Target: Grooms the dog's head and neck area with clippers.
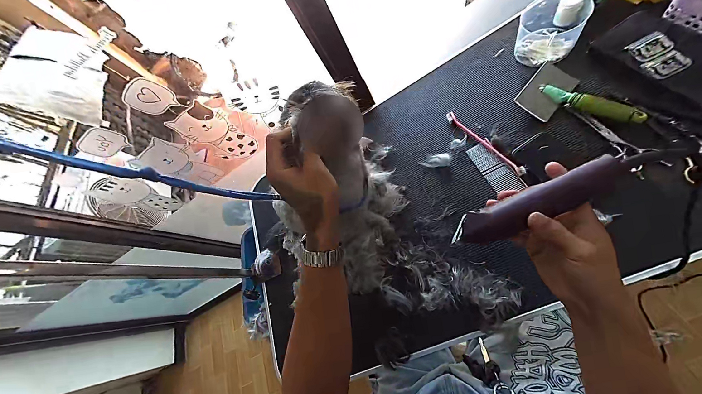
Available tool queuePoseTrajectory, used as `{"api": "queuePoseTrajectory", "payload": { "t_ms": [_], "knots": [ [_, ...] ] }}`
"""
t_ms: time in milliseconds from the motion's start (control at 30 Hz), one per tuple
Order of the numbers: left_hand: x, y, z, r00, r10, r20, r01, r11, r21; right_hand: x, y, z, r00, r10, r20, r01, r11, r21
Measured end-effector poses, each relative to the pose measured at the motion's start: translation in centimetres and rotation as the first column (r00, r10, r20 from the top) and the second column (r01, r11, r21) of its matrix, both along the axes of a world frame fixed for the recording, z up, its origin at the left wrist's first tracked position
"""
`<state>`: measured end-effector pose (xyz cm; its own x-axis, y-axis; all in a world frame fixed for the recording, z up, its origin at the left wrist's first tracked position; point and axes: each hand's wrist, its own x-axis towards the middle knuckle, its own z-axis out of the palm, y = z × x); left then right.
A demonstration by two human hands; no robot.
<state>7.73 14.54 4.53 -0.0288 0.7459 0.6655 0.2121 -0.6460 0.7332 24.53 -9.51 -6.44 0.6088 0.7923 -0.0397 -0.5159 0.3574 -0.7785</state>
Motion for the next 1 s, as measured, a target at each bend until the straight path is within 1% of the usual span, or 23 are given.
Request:
{"api": "queuePoseTrajectory", "payload": {
  "t_ms": [67, 167, 233, 267, 367, 467, 533, 600, 667, 700, 733, 767, 800, 833, 867, 900, 933, 967, 1000],
  "knots": [
    [0.2, -0.4, 0.2, 0.999, 0.024, 0.045, -0.023, 0.999, -0.027, -0.5, 0.1, 0.2, 1.000, -0.014, -0.017, 0.013, 1.000, -0.029],
    [0.4, -1.5, 0.7, 0.995, 0.049, 0.082, -0.047, 0.998, -0.036, -1.2, 0.7, 0.7, 0.998, -0.051, -0.032, 0.050, 0.998, -0.024],
    [-0.3, -3.2, 1.0, 0.998, 0.045, 0.036, -0.044, 0.998, -0.040, -1.5, 0.7, 1.0, 0.998, -0.043, -0.042, 0.043, 0.999, 0.002],
    [-0.9, -3.9, 1.0, 0.999, 0.034, 0.038, -0.032, 0.999, -0.043, -1.6, 0.6, 1.2, 0.998, -0.035, -0.045, 0.035, 0.999, 0.017],
    [-3.4, -5.4, 0.8, 0.986, -0.078, 0.150, 0.085, 0.996, -0.039, -1.6, -0.1, 1.8, 1.000, 0.003, -0.012, -0.003, 0.999, 0.053],
    [-5.6, -6.0, 0.7, 0.923, -0.177, 0.342, 0.197, 0.980, -0.025, -1.7, -1.3, 2.9, 0.989, 0.109, 0.098, -0.117, 0.990, 0.081],
    [-6.6, -5.4, 0.5, 0.890, -0.212, 0.404, 0.262, 0.963, -0.071, -2.5, -1.7, 4.0, 0.969, 0.174, 0.176, -0.195, 0.975, 0.106],
    [-6.5, -3.7, 0.3, 0.875, -0.216, 0.433, 0.293, 0.949, -0.120, -4.3, -1.6, 5.3, 0.959, 0.187, 0.214, -0.221, 0.964, 0.146],
    [-5.6, -1.5, 0.9, 0.844, -0.185, 0.504, 0.291, 0.946, -0.141, -6.4, -0.9, 6.4, 0.958, 0.160, 0.240, -0.203, 0.965, 0.168],
    [-5.1, -0.8, 1.4, 0.840, -0.146, 0.523, 0.270, 0.948, -0.169, -7.4, -0.4, 6.8, 0.950, 0.130, 0.282, -0.183, 0.969, 0.169],
    [-4.6, -0.4, 1.9, 0.841, -0.111, 0.530, 0.247, 0.949, -0.194, -8.2, 0.1, 7.1, 0.927, 0.096, 0.363, -0.166, 0.972, 0.165],
    [-4.5, -0.4, 2.4, 0.854, -0.102, 0.510, 0.240, 0.947, -0.212, -8.8, 0.8, 7.5, 0.882, 0.057, 0.467, -0.159, 0.970, 0.183],
    [-4.6, -0.8, 2.5, 0.877, -0.122, 0.464, 0.251, 0.941, -0.227, -9.2, 1.5, 7.8, 0.807, 0.006, 0.590, -0.172, 0.959, 0.225],
    [-4.8, -0.9, 2.6, 0.888, -0.135, 0.440, 0.258, 0.938, -0.232, -9.3, 2.4, 8.3, 0.699, -0.054, 0.713, -0.207, 0.939, 0.274],
    [-5.0, -0.8, 2.6, 0.891, -0.151, 0.429, 0.270, 0.934, -0.232, -9.3, 3.1, 8.8, 0.542, -0.117, 0.832, -0.266, 0.916, 0.301],
    [-5.2, -0.4, 2.5, 0.885, -0.165, 0.436, 0.288, 0.929, -0.234, -9.3, 3.7, 9.7, 0.317, -0.176, 0.932, -0.326, 0.903, 0.281],
    [-5.5, 0.2, 2.2, 0.866, -0.179, 0.468, 0.316, 0.920, -0.232, -9.6, 4.1, 10.8, 0.106, -0.213, 0.971, -0.380, 0.894, 0.237],
    [-5.6, 1.2, 1.9, 0.821, -0.191, 0.538, 0.354, 0.910, -0.216, -10.1, 4.5, 11.9, -0.063, -0.240, 0.969, -0.441, 0.877, 0.188],
    [-6.0, 1.9, 1.5, 0.769, -0.222, 0.600, 0.415, 0.887, -0.203, -10.7, 5.0, 12.9, -0.200, -0.261, 0.944, -0.508, 0.852, 0.128]
  ]
}}
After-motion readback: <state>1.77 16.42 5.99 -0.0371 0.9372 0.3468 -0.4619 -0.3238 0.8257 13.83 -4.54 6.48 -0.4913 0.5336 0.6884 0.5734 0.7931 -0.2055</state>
